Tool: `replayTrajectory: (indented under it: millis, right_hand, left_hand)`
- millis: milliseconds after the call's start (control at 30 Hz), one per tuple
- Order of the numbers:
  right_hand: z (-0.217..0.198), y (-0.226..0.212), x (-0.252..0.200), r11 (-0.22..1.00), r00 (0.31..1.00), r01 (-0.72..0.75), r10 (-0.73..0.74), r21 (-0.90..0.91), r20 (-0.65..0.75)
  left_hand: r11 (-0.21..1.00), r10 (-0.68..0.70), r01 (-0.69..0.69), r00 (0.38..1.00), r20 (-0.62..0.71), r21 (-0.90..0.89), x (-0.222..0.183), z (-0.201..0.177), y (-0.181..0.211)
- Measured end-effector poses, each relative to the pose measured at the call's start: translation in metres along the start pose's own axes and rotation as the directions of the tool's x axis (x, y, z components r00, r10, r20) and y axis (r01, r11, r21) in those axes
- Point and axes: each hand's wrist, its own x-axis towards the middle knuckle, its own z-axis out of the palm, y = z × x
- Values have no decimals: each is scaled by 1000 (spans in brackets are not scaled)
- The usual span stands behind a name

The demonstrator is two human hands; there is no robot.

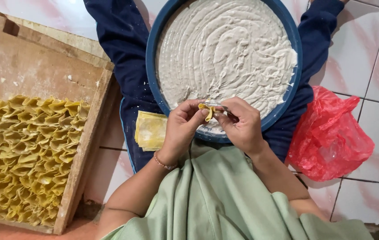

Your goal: A person manually fills and folds dumplings, placing them onto a wooden tray.

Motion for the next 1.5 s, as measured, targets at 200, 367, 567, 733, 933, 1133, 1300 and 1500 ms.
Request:
replayTrajectory:
  millis: [200, 367, 567, 733, 933, 1133, 1300, 1500]
  right_hand:
    - [4, -6, 2, 998, 999, 41, -42, -40, -19]
    - [7, -5, 2, 999, 999, 32, -33, -19, -36]
    - [8, 4, -1, 1000, 997, 21, -22, -7, -76]
    - [5, 5, -8, 990, 993, -91, 98, 103, -62]
    - [8, -8, -5, 921, 952, -288, 305, 263, -23]
    - [4, 5, -8, 885, 938, -330, 345, 328, 14]
    - [-2, 6, -7, 836, 917, -392, 388, 385, 92]
    - [-9, 11, -9, 828, 915, -401, 383, 392, 126]
  left_hand:
    - [983, 97, -100, 995, 26, 157, 0, 0, 5]
    - [982, 107, -107, 994, 7, 157, 0, -1, 5]
    - [983, 112, -112, 994, 10, 146, -2, -1, 4]
    - [992, 124, -125, 992, -31, -21, -2, 4, 6]
    - [974, 205, -206, 979, 23, 94, -5, 13, 14]
    - [837, 409, -419, 906, 107, 352, -14, 17, 33]
    - [388, 621, -689, 686, 379, 612, -15, 20, 39]
    - [231, 664, -776, 566, 489, 587, -10, 21, 36]
